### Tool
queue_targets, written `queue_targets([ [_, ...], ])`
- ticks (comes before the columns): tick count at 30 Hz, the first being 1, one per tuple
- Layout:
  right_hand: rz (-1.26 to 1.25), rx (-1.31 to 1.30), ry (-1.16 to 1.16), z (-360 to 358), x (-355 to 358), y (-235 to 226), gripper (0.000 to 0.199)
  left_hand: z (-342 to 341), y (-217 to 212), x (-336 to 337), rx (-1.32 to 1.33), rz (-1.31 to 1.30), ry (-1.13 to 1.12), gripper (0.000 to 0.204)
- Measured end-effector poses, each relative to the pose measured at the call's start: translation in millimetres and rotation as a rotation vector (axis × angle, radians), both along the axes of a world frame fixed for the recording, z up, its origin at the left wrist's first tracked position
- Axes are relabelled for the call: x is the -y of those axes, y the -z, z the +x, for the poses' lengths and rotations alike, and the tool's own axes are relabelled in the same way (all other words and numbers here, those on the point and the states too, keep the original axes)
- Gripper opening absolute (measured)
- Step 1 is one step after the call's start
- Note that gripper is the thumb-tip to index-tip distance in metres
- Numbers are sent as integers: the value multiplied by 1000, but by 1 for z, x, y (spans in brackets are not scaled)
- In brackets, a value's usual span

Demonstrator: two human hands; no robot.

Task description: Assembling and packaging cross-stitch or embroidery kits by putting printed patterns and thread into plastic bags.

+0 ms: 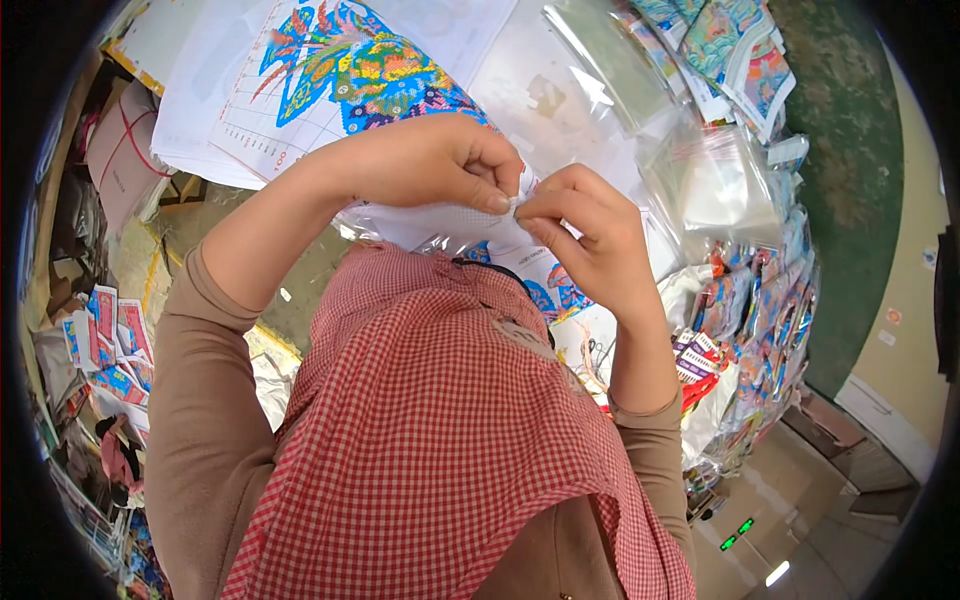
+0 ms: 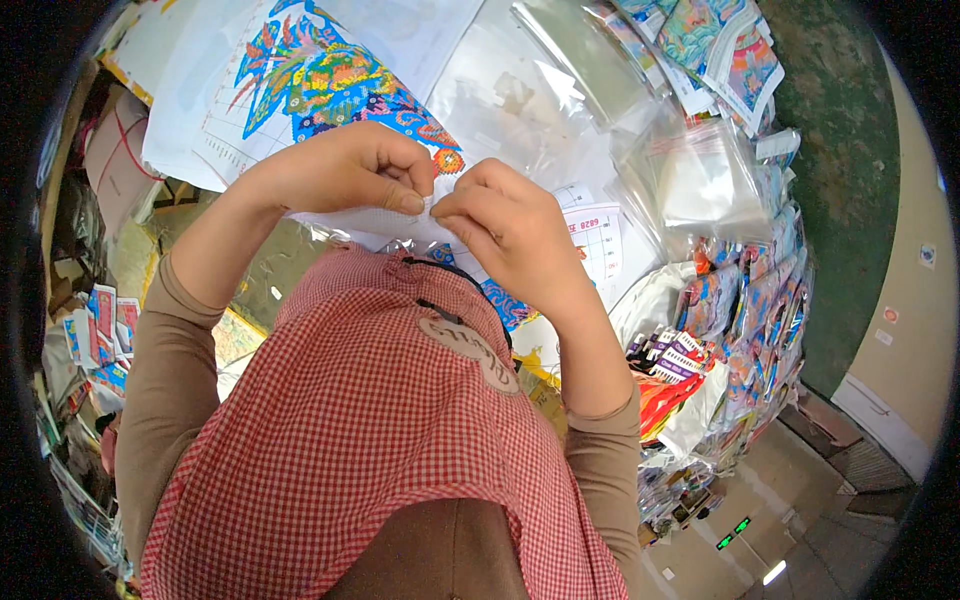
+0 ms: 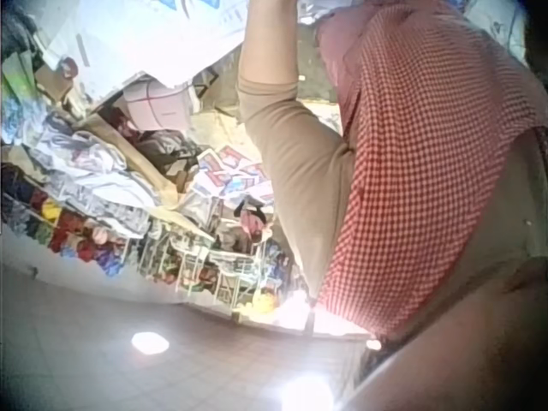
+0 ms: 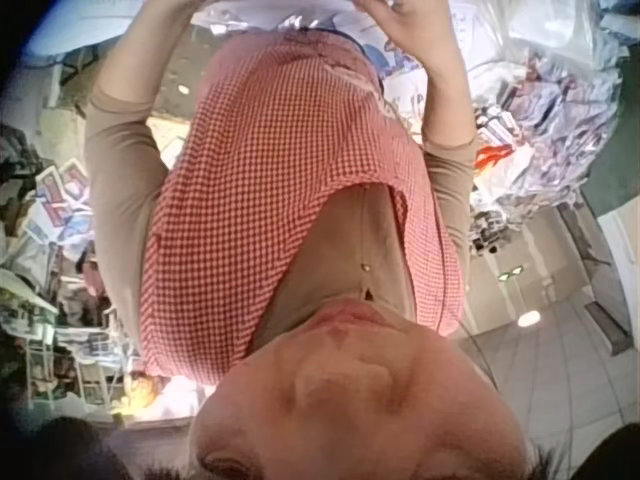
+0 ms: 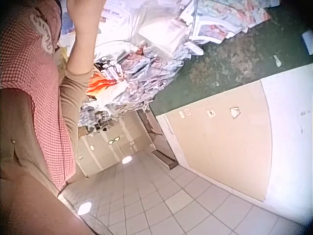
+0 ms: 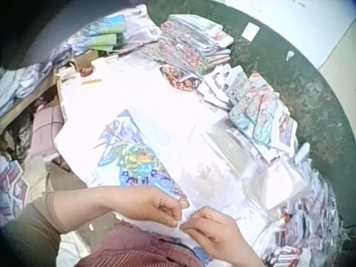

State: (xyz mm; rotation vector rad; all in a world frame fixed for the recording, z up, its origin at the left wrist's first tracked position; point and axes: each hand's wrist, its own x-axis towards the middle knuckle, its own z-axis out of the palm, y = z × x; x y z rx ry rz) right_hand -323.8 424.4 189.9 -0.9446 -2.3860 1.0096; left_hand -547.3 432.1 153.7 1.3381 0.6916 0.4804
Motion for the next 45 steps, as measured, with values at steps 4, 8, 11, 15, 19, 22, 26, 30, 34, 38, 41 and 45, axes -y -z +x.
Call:
queue_targets([
  [4,-107,-45,193,-5,8,4,14,-2,2,0,-2,-31,-90,12],
  [8,-104,-199,465,-3,19,19,19,-8,2,-3,50,-87,-121,12],
  [11,-343,-344,584,-8,27,23,23,-8,6,-3,87,-102,-134,10],
  [15,-670,-499,651,-11,28,27,23,-5,7,-3,47,-91,-96,12],
  [19,-806,-469,635,-10,23,28,20,-5,10,-2,37,-54,-72,10],
  [22,-821,-460,615,-8,25,34,16,-6,9,0,-6,-45,-63,13],
  [26,-782,-438,658,-9,27,36,15,-13,3,7,50,-54,-32,19],
  [30,-810,-443,637,-11,28,35,15,-13,8,8,-19,45,-58,24],
  [34,-840,-492,662,-10,29,34,15,-12,14,8,-28,114,-75,24],
  [38,-849,-497,598,-4,29,35,15,-11,12,8,-25,90,-67,23],
  [41,-843,-486,554,-2,29,36,14,-10,12,9,-43,96,-74,21],
  [45,-835,-463,553,-1,29,38,15,-9,11,8,-50,121,-63,19],
])
